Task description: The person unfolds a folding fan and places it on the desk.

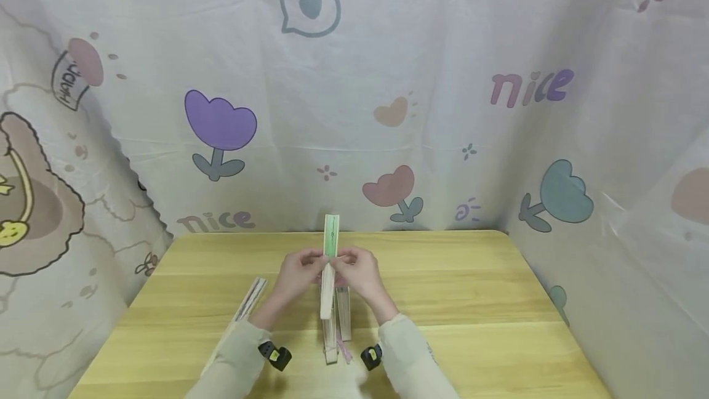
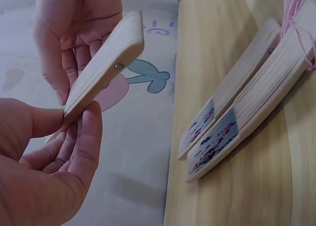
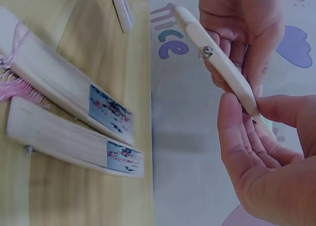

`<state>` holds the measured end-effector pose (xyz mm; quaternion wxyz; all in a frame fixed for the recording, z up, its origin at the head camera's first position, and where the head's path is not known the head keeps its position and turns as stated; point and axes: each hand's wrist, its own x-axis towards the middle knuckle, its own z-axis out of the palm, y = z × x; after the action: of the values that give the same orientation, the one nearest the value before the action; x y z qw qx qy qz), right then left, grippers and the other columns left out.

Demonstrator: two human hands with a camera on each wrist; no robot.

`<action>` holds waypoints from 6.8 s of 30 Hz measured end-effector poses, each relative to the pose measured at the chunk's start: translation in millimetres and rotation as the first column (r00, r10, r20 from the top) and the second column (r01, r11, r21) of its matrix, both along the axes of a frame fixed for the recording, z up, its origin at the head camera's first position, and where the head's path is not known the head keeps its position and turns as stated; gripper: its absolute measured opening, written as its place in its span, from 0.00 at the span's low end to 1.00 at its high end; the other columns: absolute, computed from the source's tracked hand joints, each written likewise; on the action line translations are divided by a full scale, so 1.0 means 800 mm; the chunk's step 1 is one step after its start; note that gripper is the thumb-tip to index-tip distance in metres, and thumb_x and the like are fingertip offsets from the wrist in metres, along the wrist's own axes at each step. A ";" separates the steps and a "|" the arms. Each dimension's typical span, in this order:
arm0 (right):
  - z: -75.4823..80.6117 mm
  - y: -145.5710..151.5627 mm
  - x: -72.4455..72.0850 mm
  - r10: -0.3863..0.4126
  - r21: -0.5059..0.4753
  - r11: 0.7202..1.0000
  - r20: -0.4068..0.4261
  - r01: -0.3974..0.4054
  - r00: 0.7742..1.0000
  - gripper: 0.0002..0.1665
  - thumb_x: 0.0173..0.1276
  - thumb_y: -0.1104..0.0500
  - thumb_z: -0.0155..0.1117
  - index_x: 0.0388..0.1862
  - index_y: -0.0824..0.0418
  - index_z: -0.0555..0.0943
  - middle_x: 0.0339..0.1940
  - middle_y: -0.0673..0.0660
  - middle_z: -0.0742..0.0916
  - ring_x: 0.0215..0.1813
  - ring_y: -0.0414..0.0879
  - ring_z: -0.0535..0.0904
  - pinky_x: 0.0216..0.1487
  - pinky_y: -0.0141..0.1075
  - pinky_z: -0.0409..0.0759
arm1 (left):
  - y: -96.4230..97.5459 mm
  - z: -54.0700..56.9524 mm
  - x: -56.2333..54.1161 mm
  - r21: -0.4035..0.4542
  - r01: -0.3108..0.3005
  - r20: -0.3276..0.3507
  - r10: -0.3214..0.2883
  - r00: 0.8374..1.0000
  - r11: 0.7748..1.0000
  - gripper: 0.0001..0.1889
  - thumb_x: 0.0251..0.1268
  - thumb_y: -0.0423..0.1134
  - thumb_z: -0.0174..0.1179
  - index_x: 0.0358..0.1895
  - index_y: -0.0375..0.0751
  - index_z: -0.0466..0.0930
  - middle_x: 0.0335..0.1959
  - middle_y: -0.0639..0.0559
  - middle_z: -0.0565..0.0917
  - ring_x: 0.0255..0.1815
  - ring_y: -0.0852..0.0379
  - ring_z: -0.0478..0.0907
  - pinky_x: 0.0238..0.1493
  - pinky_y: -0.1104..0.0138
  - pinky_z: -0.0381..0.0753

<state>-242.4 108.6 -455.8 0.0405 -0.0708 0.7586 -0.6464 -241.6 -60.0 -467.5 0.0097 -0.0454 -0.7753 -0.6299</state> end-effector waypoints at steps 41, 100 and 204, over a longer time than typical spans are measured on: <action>0.009 -0.011 -0.003 -0.127 -0.144 0.981 0.029 0.130 0.991 0.09 0.70 0.67 0.67 0.45 0.74 0.84 0.27 0.57 0.86 0.24 0.43 0.82 0.29 0.38 0.93 | -0.028 0.000 0.009 0.288 -0.093 0.032 0.087 0.996 0.953 0.19 0.78 0.32 0.60 0.64 0.23 0.77 0.51 0.30 0.88 0.37 0.59 0.88 0.43 0.68 0.94; 0.020 -0.012 -0.001 -0.363 -0.387 0.841 0.116 0.379 0.925 0.11 0.73 0.67 0.66 0.47 0.77 0.80 0.24 0.52 0.87 0.24 0.40 0.84 0.27 0.31 0.91 | -0.031 -0.009 0.021 0.608 -0.268 0.057 0.295 0.954 0.747 0.18 0.81 0.33 0.57 0.64 0.23 0.75 0.41 0.51 0.89 0.39 0.60 0.88 0.49 0.66 0.94; -0.045 0.130 0.018 -0.609 -0.586 0.472 0.324 0.659 0.724 0.10 0.77 0.69 0.62 0.35 0.66 0.71 0.28 0.52 0.88 0.28 0.41 0.88 0.40 0.34 0.94 | 0.118 -0.047 -0.024 0.592 -0.287 0.221 0.191 0.956 0.753 0.10 0.80 0.27 0.53 0.54 0.21 0.73 0.50 0.25 0.83 0.41 0.48 0.88 0.55 0.54 0.93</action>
<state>-227.8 212.5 -491.5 -0.2030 0.2278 0.4443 -0.8423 -261.2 34.5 -504.8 0.0477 0.1063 -0.5239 -0.8438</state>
